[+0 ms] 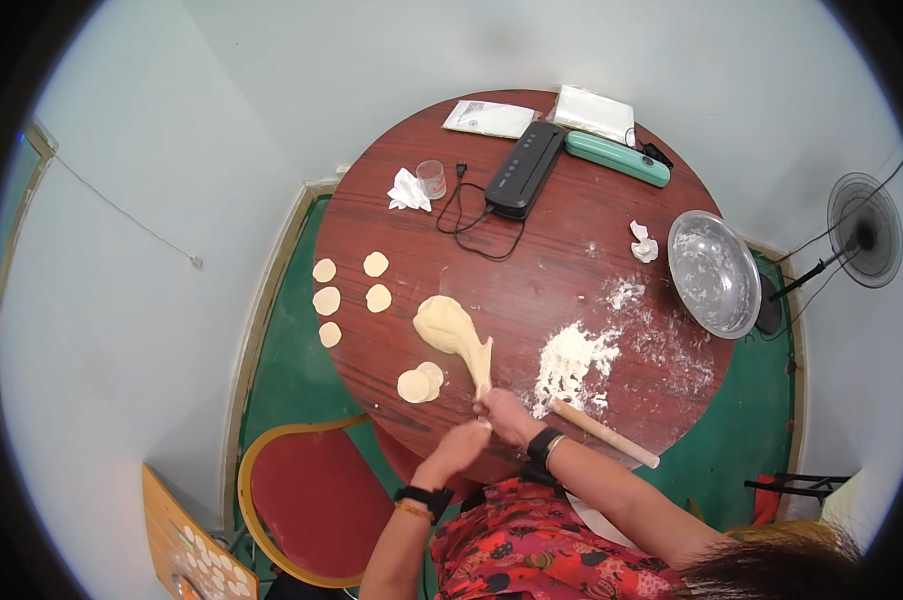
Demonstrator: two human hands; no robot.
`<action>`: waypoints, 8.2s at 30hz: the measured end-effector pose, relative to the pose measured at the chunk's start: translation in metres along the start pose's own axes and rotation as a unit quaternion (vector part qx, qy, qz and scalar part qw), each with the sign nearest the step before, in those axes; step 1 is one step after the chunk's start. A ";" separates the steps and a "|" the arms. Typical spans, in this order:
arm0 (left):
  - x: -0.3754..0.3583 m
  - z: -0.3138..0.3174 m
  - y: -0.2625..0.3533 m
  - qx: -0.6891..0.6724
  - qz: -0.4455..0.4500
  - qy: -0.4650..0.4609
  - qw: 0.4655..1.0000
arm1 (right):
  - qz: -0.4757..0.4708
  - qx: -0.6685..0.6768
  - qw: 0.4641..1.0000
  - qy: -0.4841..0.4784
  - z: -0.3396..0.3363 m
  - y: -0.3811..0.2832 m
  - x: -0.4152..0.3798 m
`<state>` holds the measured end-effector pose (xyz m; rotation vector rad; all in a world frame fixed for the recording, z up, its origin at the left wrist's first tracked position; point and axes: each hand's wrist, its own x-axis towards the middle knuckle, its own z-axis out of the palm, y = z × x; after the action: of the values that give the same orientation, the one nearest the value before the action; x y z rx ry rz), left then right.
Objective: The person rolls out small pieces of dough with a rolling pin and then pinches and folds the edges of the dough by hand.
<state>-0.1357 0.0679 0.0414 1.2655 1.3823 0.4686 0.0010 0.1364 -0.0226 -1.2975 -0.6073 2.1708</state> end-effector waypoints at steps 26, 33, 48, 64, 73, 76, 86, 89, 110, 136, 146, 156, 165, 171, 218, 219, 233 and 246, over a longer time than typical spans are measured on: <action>-0.003 0.051 0.102 -0.713 -0.003 -0.012 0.701 | -0.477 -0.520 0.708 0.035 -0.005 -0.045 -0.116; 0.010 0.088 0.097 -0.659 0.015 -0.024 0.752 | -0.397 -0.558 0.726 0.065 0.010 -0.087 -0.140; -0.001 0.090 0.130 -0.684 0.139 -0.067 0.713 | -0.401 -0.528 0.744 0.085 -0.015 -0.073 -0.147; 0.002 0.093 0.120 -0.765 0.049 -0.105 0.633 | -0.397 -0.205 0.895 -0.001 -0.034 -0.093 -0.162; 0.010 0.095 0.120 -0.743 0.052 -0.027 0.667 | -0.466 -0.474 0.745 0.053 -0.049 -0.077 -0.201; 0.012 0.097 0.121 -0.697 0.065 -0.030 0.714 | -0.450 -0.428 0.783 0.021 -0.057 -0.067 -0.195; 0.003 0.090 0.093 -0.511 0.028 -0.035 0.858 | -0.494 -0.427 0.756 0.052 -0.073 -0.077 -0.193; -0.001 0.091 0.092 -0.522 0.024 -0.012 0.852 | -0.498 -0.414 0.761 0.045 -0.068 -0.083 -0.200; -0.027 0.079 0.043 -0.538 -0.112 0.032 0.835 | -0.153 -0.344 0.913 -0.155 -0.069 -0.068 -0.164; -0.090 0.015 -0.031 -0.725 -0.031 0.182 0.663 | -0.254 -0.429 0.867 0.002 -0.019 -0.048 -0.021; -0.103 0.019 -0.015 -0.702 -0.016 0.329 0.632 | -0.347 -0.520 0.776 0.082 -0.007 -0.032 0.023; -0.078 0.022 -0.080 -0.791 0.108 0.135 0.587 | -0.370 -0.504 0.773 0.108 -0.034 -0.033 0.017; -0.050 0.026 -0.014 -0.729 0.010 0.237 0.642 | -0.313 -0.409 0.857 -0.020 0.028 -0.029 -0.065; -0.026 0.048 0.040 -0.655 0.024 0.084 0.751 | -0.408 -0.491 0.767 -0.067 0.032 -0.037 -0.084; 0.020 0.104 0.027 -0.477 -0.144 0.114 0.860 | -0.315 -0.651 0.685 0.092 -0.149 -0.040 -0.136; 0.024 0.105 0.016 -0.458 -0.153 0.145 0.863 | -0.295 -0.651 0.696 0.071 -0.162 -0.030 -0.129; 0.080 0.111 -0.006 0.114 0.104 0.332 0.931 | -0.359 -0.623 0.666 0.199 -0.201 -0.060 -0.098; 0.059 0.156 0.004 0.096 0.118 0.262 0.953 | -0.367 -0.621 0.684 0.111 -0.191 -0.023 -0.129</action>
<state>0.0169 0.0613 -0.0249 1.5434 1.7557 0.9028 0.2274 0.0904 -0.0078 -1.3981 -2.2307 0.7234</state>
